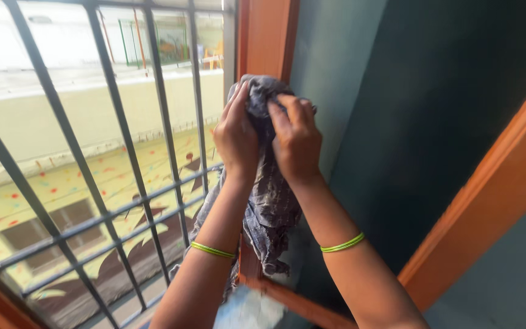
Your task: The person wipes the metal bars and wooden frame of a window using a wet cloth. They systematically clean the vertical and horizontal bars and the surrounding frame, occasionally dipping the cloth into a nearby pitcher of water.
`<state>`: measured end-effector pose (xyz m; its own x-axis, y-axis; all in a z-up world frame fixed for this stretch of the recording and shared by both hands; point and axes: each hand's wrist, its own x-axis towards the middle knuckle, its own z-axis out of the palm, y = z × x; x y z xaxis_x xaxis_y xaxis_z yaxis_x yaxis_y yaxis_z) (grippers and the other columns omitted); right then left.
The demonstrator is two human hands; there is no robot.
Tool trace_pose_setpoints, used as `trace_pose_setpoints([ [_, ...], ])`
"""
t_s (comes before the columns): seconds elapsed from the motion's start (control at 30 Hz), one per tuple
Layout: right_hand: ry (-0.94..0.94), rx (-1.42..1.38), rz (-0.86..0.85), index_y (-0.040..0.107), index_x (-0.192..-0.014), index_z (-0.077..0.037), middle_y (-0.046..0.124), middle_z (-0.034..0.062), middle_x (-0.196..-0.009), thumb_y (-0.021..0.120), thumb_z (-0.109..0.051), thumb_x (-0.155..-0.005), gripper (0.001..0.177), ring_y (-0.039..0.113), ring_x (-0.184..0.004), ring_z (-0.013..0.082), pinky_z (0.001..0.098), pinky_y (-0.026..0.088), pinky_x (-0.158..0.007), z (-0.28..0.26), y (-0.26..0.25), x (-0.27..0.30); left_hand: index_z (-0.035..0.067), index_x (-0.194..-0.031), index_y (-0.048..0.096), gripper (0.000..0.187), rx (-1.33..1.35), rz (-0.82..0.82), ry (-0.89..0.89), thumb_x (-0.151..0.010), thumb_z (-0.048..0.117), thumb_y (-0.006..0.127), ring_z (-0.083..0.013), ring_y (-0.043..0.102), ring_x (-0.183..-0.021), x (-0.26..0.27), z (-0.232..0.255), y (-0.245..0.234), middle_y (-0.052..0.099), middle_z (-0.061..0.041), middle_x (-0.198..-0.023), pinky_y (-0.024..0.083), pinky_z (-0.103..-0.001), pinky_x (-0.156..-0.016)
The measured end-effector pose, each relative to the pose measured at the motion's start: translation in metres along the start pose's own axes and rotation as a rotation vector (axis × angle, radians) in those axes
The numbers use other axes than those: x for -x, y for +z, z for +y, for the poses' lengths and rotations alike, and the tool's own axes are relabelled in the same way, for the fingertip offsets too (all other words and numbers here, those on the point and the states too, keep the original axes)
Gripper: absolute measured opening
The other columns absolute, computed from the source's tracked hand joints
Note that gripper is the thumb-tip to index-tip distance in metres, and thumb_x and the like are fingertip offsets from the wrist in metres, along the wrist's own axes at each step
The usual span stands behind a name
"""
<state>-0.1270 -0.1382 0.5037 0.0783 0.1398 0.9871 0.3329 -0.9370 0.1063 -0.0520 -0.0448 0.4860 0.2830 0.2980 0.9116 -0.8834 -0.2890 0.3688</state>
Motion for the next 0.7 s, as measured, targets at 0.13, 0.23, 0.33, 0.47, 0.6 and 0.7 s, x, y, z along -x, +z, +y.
trace_pose_setpoints([
  [0.13,0.063,-0.023,0.136,0.071,-0.123,-0.002,0.068,0.0112,-0.122,0.057,0.011,-0.091,0.038,0.067,-0.113,0.0332,0.042,0.056,-0.1,0.003,0.006,-0.048,0.009,-0.141,0.063,0.045,-0.03,0.038,0.103,-0.101,-0.006,0.05,-0.0332,0.062,-0.136,-0.038,0.016,0.016,0.061,-0.016,-0.147,0.054,-0.041,-0.11],
  [0.23,0.01,0.076,0.187,0.069,-0.129,-0.002,0.066,0.0139,-0.131,0.056,0.01,-0.093,0.04,0.066,-0.12,0.0354,0.0434,0.054,-0.107,0.003,0.023,-0.048,0.01,-0.147,0.058,0.053,-0.071,-0.015,0.151,-0.097,-0.007,0.052,-0.0354,0.059,-0.138,-0.036,0.009,0.015,0.052,-0.017,-0.156,0.053,-0.041,-0.108],
  [0.33,-0.028,0.124,0.17,0.067,-0.133,-0.002,0.061,0.0174,-0.141,0.055,0.006,-0.097,0.04,0.063,-0.13,0.0378,0.0448,0.052,-0.113,0.001,0.042,-0.023,0.008,-0.148,0.056,0.053,-0.048,-0.046,0.17,-0.096,-0.005,0.055,-0.0368,0.057,-0.14,-0.014,-0.007,0.008,0.048,-0.018,-0.159,0.052,-0.042,-0.111],
  [0.47,-0.01,0.158,0.127,0.066,-0.135,0.001,0.057,0.0208,-0.146,0.054,-0.002,-0.103,0.035,0.059,-0.136,0.0405,0.0466,0.05,-0.116,0.001,0.061,0.007,0.005,-0.146,0.057,0.05,-0.042,-0.054,0.145,-0.097,-0.004,0.058,-0.0392,0.056,-0.141,0.018,-0.026,0.003,0.049,-0.02,-0.157,0.052,-0.043,-0.112],
  [0.6,0.026,0.157,0.113,0.066,-0.134,0.0,0.057,0.0217,-0.146,0.053,-0.007,-0.105,0.033,0.059,-0.136,0.042,0.0479,0.05,-0.116,-0.003,0.073,0.039,0.003,-0.144,0.059,0.048,-0.042,-0.056,0.116,-0.096,-0.004,0.06,-0.0392,0.059,-0.138,0.047,-0.042,-0.003,0.05,-0.021,-0.155,0.053,-0.043,-0.111],
  [0.7,0.036,0.165,0.109,0.066,-0.134,0.0,0.057,0.0215,-0.146,0.054,-0.01,-0.107,0.031,0.059,-0.135,0.0422,0.0483,0.05,-0.116,-0.005,0.08,0.061,0.003,-0.142,0.06,0.047,-0.07,-0.065,0.11,-0.096,-0.004,0.061,-0.0382,0.06,-0.136,0.064,-0.052,-0.006,0.052,-0.021,-0.154,0.054,-0.043,-0.11],
])
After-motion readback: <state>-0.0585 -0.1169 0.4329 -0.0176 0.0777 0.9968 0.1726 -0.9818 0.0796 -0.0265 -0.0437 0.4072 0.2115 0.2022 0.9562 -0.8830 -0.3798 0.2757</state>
